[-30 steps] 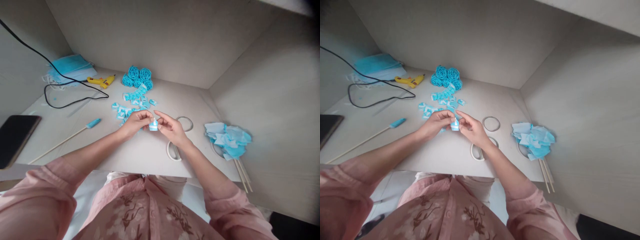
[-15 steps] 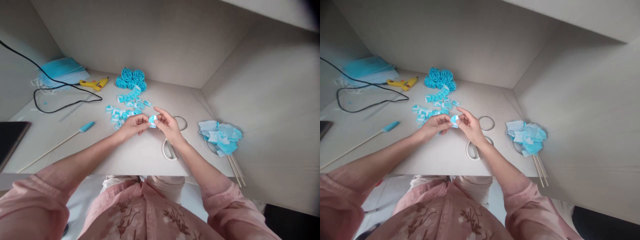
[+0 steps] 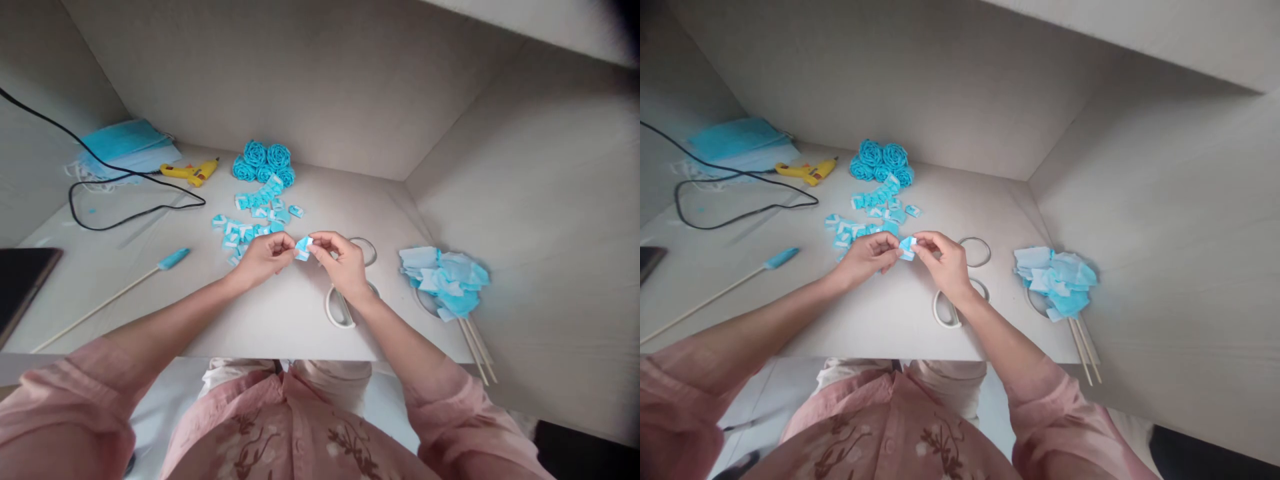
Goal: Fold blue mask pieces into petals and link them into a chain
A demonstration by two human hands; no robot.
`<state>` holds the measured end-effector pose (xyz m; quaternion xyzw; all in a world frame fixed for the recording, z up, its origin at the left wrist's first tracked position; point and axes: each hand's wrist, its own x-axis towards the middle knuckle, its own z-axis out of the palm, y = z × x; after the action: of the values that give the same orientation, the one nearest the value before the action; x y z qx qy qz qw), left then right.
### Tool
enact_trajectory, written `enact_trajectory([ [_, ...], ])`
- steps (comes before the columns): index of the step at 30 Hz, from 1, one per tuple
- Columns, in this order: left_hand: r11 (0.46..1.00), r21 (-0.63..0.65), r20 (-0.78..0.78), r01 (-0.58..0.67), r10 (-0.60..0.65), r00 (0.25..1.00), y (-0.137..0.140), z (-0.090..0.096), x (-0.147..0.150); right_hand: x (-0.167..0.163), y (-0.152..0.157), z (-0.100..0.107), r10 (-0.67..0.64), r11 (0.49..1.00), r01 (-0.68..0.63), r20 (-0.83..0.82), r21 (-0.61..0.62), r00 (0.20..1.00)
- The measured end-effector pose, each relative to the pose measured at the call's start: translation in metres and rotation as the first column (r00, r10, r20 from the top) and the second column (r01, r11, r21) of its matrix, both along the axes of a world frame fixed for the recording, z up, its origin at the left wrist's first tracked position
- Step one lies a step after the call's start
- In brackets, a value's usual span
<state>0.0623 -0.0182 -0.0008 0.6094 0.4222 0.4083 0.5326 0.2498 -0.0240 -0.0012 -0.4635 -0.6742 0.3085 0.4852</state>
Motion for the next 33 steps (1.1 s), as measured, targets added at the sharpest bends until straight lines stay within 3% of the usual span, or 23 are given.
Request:
enact_trajectory([
  [6,0.997,0.068,-0.021,0.047,-0.046,0.999,-0.0042,0.0075,-0.0012,-0.0035,-0.0055,-0.0011,-0.01,0.998,0.006,0.063,0.07,0.998],
  [12,0.997,0.078,0.066,0.01,-0.015,0.998,-0.0039,0.0031,0.0021,-0.0045,-0.0084,-0.0004,-0.022,0.984,-0.004,0.145,0.177,0.989],
  [18,0.995,0.094,0.059,-0.018,0.012,0.998,-0.0043,0.001,0.0033,-0.0054,-0.0087,0.0014,0.003,0.969,-0.047,0.176,0.243,0.984],
  [27,0.997,0.023,0.014,0.077,-0.077,0.997,-0.004,0.0008,-0.0007,-0.0028,-0.0075,0.0046,-0.039,0.993,0.032,0.056,0.116,0.998],
  [33,1.0,0.031,-0.001,0.002,-0.002,1.0,-0.0027,0.001,0.0017,0.0001,-0.0046,0.003,0.008,0.998,-0.015,-0.102,-0.065,0.995],
])
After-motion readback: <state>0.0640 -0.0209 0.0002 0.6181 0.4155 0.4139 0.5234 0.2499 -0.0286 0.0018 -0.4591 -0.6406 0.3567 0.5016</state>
